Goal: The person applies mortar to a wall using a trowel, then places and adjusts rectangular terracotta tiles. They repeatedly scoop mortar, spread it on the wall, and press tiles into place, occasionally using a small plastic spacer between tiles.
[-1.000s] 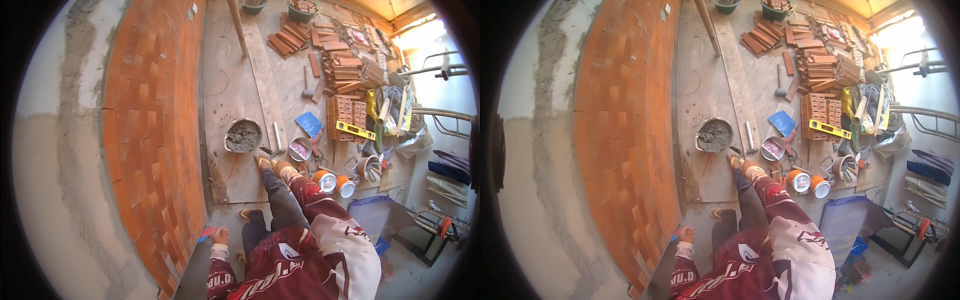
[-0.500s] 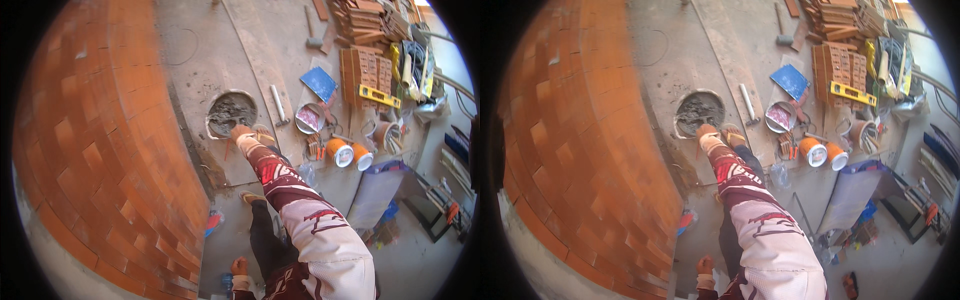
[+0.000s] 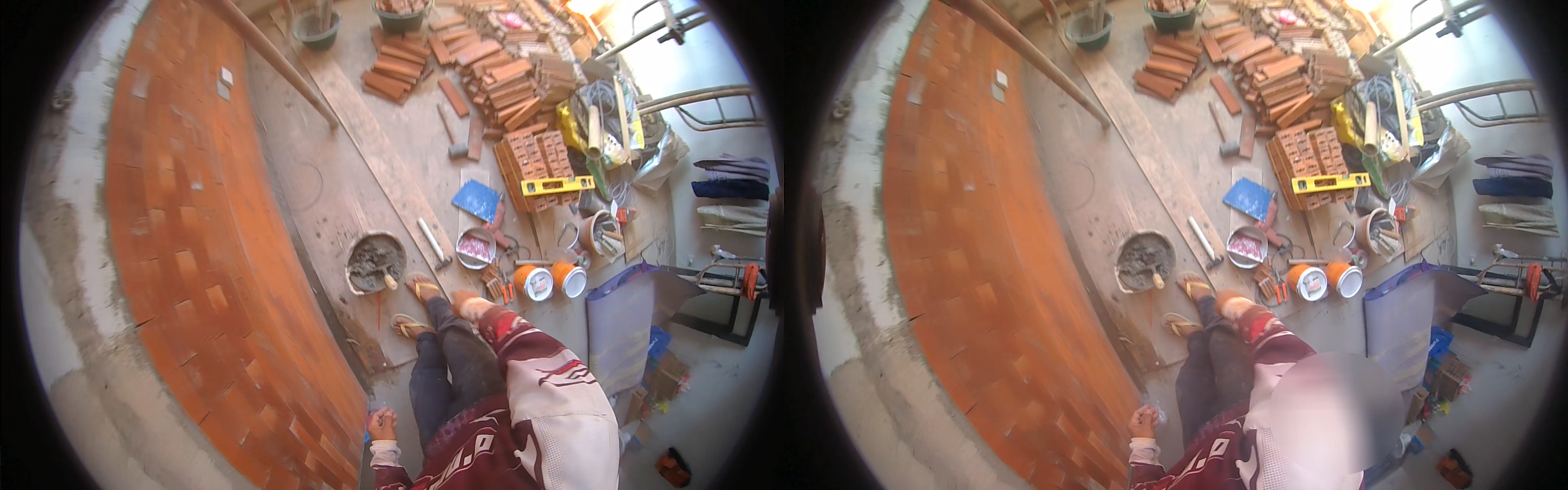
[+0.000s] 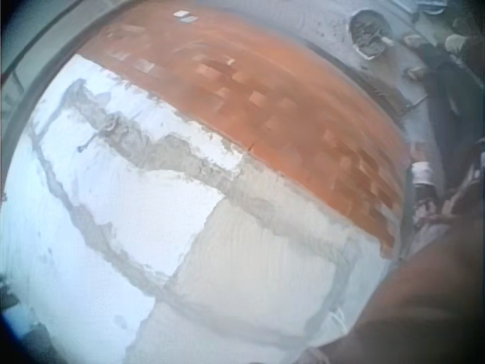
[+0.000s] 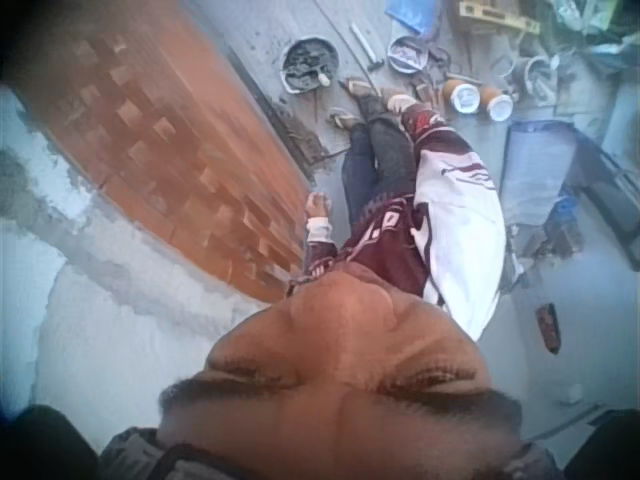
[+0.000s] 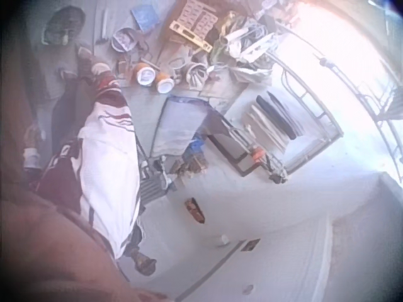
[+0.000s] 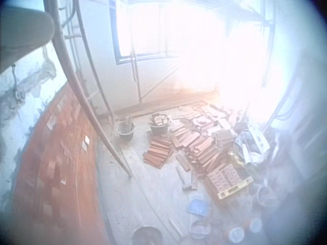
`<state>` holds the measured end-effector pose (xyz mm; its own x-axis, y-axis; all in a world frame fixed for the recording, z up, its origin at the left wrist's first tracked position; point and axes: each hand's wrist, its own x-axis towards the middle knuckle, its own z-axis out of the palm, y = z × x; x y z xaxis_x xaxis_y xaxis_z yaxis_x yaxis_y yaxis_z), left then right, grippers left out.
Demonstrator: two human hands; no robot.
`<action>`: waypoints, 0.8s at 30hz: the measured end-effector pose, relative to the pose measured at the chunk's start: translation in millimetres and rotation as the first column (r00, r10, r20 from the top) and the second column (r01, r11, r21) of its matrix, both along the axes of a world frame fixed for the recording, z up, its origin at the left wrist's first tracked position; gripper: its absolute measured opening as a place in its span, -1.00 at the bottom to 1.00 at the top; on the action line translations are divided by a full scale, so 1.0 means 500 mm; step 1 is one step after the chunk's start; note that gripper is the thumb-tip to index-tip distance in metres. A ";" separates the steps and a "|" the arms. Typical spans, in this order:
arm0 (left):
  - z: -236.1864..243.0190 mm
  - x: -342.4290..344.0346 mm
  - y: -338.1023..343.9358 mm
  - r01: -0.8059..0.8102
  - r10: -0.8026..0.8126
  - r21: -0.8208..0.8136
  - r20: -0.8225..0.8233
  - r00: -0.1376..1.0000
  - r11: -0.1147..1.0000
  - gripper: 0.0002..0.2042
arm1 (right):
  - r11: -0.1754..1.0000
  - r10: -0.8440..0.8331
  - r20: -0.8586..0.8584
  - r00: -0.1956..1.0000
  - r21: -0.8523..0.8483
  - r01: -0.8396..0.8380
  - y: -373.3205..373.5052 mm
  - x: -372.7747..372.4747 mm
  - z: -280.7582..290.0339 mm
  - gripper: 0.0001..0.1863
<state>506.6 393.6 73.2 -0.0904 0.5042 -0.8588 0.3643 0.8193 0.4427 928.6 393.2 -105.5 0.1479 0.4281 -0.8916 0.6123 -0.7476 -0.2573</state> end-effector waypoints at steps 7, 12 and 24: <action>-0.116 -0.180 0.043 0.239 -0.253 -0.171 -0.066 0.965 0.956 -0.80 | 0.974 -0.171 0.264 0.949 -0.101 0.204 -0.309 0.021 0.118 -0.43; -0.114 -0.233 0.092 0.238 -0.287 -0.242 -0.191 0.939 0.940 -0.83 | 0.925 -0.373 0.144 0.916 -0.021 0.380 -0.314 -0.058 0.087 -0.38; -0.174 0.006 0.393 0.369 -0.363 0.053 -0.102 0.926 0.928 -0.87 | 0.886 -0.445 0.210 0.870 0.242 0.395 -0.154 0.084 0.245 -0.43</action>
